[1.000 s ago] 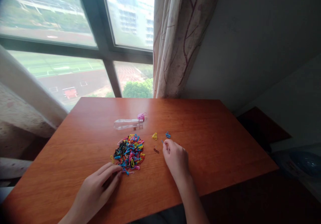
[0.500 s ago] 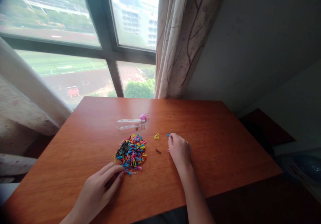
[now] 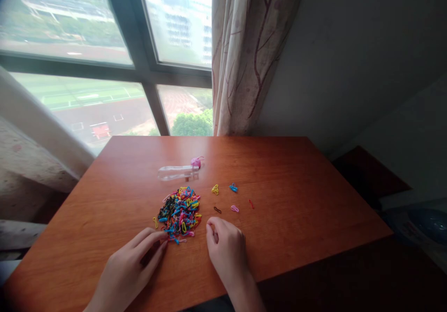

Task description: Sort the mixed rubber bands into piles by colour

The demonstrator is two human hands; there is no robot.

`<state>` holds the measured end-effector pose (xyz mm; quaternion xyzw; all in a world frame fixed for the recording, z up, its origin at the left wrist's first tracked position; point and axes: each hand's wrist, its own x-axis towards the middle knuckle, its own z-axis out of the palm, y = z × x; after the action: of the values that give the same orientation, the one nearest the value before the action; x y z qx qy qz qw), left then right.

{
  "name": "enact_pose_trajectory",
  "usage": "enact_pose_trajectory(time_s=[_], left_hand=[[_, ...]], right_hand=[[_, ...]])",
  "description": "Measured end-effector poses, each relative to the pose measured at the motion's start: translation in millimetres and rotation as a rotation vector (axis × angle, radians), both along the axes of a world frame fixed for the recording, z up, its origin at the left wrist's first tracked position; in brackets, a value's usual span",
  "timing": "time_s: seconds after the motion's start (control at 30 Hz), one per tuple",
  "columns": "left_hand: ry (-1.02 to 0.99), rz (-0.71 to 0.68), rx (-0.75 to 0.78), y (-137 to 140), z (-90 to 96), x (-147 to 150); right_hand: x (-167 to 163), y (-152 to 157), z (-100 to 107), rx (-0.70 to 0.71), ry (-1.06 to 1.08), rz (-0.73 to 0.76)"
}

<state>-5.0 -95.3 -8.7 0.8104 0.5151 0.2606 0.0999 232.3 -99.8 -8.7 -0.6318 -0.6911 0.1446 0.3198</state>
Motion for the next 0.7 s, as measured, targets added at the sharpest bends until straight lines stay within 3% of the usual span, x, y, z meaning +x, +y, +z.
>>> enact_pose_trajectory(time_s=[0.33, 0.7], left_hand=[[0.061, -0.035, 0.020, 1.1, -3.0, 1.0], [0.107, -0.054, 0.039, 3.6, -1.7, 2.2]], right_hand=[[-45.8, -15.3, 2.4, -0.014, -0.001, 0.148], [-50.4, -14.0, -3.4, -0.034, -0.007, 0.159]])
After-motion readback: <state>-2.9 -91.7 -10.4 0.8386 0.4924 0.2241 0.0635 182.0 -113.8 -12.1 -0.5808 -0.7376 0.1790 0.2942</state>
